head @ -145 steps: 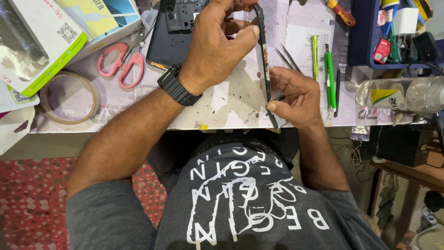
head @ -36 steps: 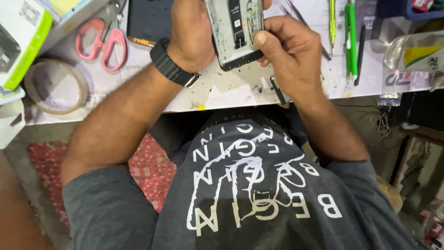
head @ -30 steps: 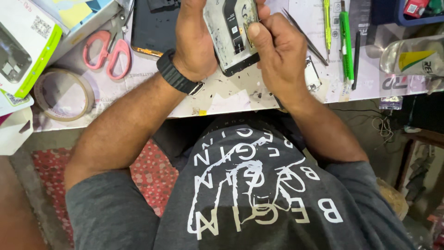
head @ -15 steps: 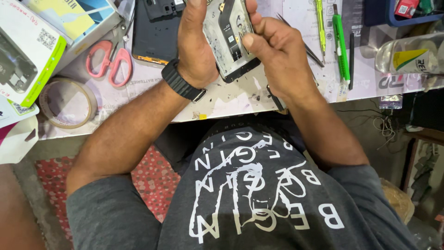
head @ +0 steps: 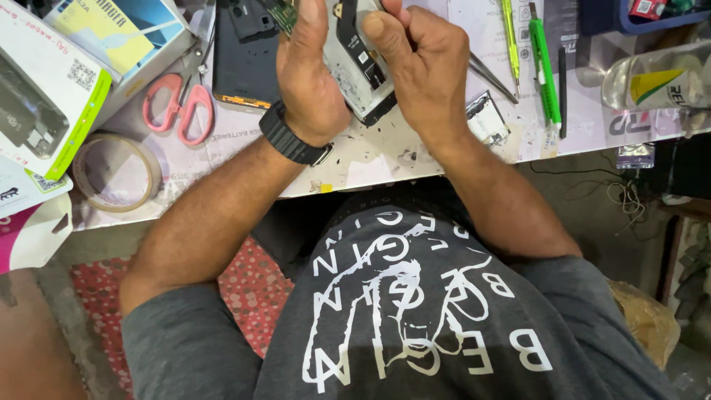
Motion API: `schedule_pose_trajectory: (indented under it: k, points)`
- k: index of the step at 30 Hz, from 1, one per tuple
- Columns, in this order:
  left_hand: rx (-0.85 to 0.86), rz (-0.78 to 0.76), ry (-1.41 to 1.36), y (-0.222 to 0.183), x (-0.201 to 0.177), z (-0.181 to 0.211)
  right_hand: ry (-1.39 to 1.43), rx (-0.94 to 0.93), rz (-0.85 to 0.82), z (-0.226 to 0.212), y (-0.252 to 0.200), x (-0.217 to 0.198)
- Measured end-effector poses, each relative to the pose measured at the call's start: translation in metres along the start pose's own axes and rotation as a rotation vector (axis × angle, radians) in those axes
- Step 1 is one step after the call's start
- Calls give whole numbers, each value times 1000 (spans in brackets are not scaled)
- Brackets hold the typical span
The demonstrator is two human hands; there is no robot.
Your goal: The person uses a metal prying tool to scrape adhesive residue from the interior frame of a disassembled smartphone. They repeatedly scrape and wipe the same area while holding the device with the other hand.
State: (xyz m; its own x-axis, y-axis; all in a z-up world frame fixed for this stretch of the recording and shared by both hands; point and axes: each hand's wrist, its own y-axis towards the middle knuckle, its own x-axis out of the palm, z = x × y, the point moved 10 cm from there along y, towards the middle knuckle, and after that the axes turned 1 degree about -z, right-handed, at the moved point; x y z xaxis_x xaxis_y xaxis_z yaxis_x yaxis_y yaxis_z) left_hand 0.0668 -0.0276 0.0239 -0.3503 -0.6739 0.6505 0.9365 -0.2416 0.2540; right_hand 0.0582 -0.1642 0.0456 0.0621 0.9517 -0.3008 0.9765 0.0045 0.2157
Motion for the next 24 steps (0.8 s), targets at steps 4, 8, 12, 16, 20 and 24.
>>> schedule_pose_trajectory:
  k: [4, 8, 12, 16, 20, 24]
  points:
    - [-12, 14, -155, 4, -5, -9, 235, 169, -82, 18, 3, 9]
    - [-87, 34, -280, 8, -5, -21, 439, 247, -241, 15, -4, 15]
    - [-200, 41, -346, 11, -4, -28, 610, 449, -284, 13, -20, 10]
    - [-152, 46, -225, 8, -3, -25, 485, 226, -190, 16, -25, 8]
    - [-98, 16, -177, 6, -2, -22, 216, 53, -87, 25, -30, -2]
    - [-69, 5, -99, 1, 4, -15, 63, 17, -5, 20, -23, -7]
